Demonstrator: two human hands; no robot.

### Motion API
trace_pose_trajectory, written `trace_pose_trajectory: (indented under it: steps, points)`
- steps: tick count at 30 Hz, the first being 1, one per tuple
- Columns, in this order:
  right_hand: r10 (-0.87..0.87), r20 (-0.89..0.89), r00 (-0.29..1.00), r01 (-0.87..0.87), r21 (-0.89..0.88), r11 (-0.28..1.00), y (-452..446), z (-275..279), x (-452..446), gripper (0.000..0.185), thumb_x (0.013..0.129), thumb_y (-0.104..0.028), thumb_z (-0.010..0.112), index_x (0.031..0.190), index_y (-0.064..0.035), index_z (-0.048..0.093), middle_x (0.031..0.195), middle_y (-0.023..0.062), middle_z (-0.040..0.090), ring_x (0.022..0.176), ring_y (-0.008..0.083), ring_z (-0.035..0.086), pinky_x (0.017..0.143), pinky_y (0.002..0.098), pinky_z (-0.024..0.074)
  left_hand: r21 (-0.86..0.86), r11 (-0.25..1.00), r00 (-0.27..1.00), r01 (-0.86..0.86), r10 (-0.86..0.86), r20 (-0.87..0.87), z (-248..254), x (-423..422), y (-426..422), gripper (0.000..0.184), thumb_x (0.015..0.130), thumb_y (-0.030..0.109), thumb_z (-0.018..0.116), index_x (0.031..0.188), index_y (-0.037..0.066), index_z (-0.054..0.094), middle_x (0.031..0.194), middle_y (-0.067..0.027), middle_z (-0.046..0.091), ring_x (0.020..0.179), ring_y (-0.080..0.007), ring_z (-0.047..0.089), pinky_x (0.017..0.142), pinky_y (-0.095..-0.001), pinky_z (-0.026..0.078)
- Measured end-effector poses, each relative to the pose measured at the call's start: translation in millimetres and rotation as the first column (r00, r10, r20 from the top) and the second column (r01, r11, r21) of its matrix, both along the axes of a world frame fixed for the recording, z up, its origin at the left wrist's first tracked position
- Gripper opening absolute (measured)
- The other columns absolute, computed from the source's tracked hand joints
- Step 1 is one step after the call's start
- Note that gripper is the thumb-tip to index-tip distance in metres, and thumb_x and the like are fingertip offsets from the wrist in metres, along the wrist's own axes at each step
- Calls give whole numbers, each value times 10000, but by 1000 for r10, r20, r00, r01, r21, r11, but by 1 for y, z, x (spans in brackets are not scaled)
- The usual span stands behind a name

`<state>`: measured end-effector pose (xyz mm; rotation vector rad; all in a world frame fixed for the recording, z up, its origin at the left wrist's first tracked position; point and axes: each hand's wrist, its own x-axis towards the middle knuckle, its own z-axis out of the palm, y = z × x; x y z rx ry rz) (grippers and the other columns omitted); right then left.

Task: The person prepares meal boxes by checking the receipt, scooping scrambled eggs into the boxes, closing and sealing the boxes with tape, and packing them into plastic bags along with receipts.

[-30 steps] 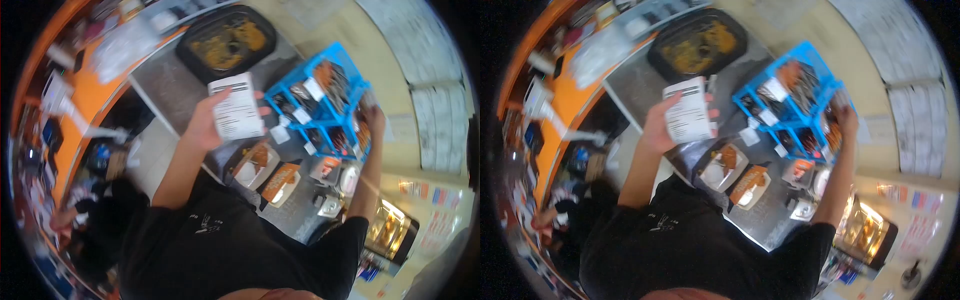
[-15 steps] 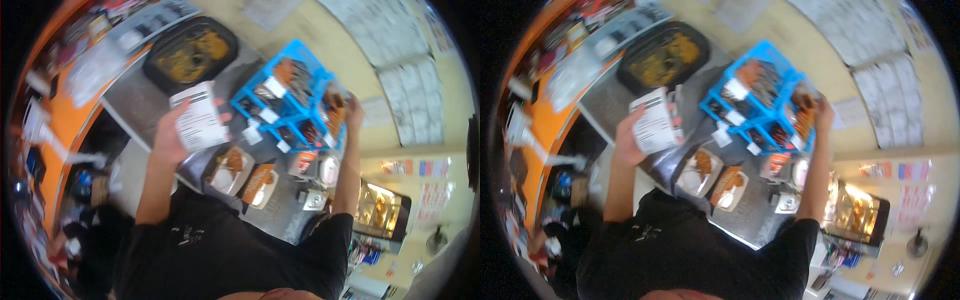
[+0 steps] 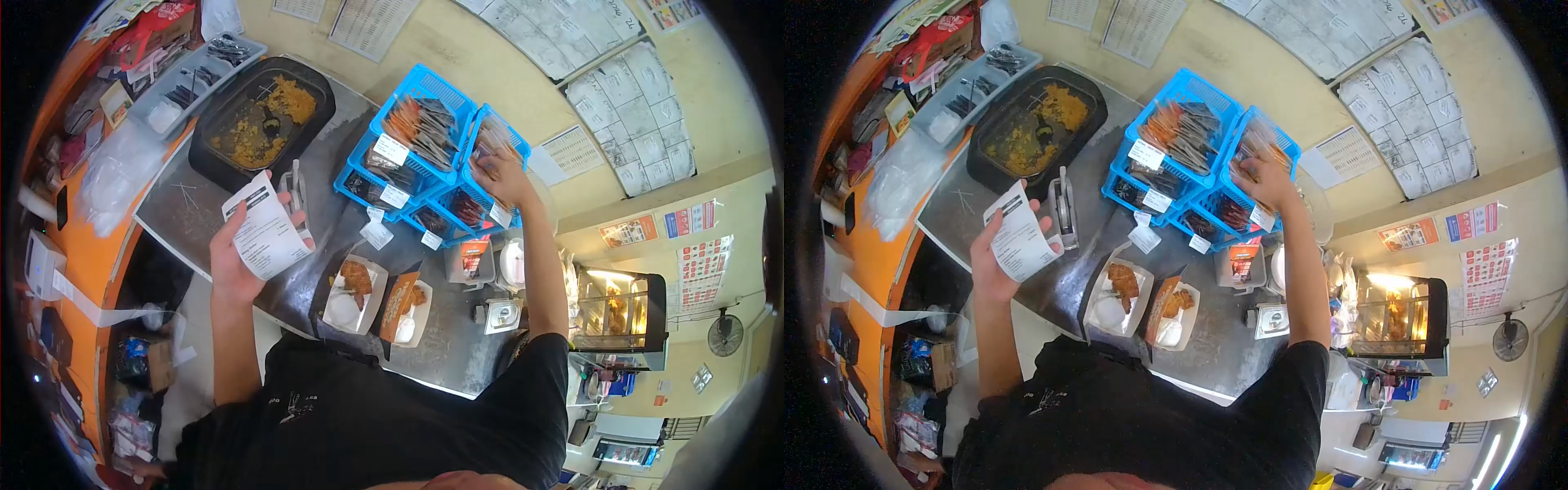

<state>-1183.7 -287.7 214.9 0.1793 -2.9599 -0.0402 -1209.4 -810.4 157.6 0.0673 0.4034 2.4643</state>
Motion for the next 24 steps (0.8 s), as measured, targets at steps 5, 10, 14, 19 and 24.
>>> trace_pose_trajectory:
  steps: [5, 10, 14, 19, 24]
  points:
    - [-246, -73, 966, 254, 128, 959, 16, -4, -13, 187, 857, -235, 669, 920, -65, 717, 1125, 139, 628, 1030, 338, 609, 876, 453, 506, 5, 1000, 1000, -7, 7, 0, -1, -1, -1, 570, 1010, 367, 465, 1511, 135, 322, 1282, -157, 571, 1151, -384, 596, 915, -665, 483]
    - [-178, -214, 960, 197, 68, 978, 44, -18, -14, 194, 852, -241, 682, 926, -65, 718, 1185, 157, 607, 1011, 371, 598, 855, 472, 503, 19, 1000, 1000, -18, 18, 9, -3, -1, -5, 561, 1013, 362, 457, 1508, 131, 327, 1276, -152, 574, 1139, -384, 604, 921, -658, 482]
    - [-44, -231, 972, 59, 59, 996, 26, -11, -8, 307, 837, -268, 703, 1069, -70, 676, 1201, 196, 597, 1059, 409, 569, 910, 487, 473, 109, 994, 1000, -3, 2, 10, -5, -2, -5, 539, 1000, 344, 481, 1479, 125, 368, 1279, -158, 570, 1143, -388, 601, 933, -649, 478]
    - [96, -133, 987, -82, 102, 991, -13, 0, 6, 625, 709, -322, 779, 1268, -138, 570, 1325, 193, 519, 1222, 405, 489, 1010, 497, 394, 139, 989, 999, 44, -47, 16, -13, -6, -2, 518, 984, 327, 518, 1451, 133, 405, 1341, -191, 551, 1206, -430, 561, 962, -657, 470]
    - [-61, -170, 984, 114, 327, 938, -16, -5, 2, 266, 800, -158, 703, 1054, -143, 629, 1187, 87, 547, 1113, 316, 541, 958, 503, 389, 89, 993, 997, 81, -82, 2, 3, -6, 6, 550, 992, 336, 511, 1487, 148, 363, 1326, -178, 545, 1183, -411, 577, 952, -652, 475]
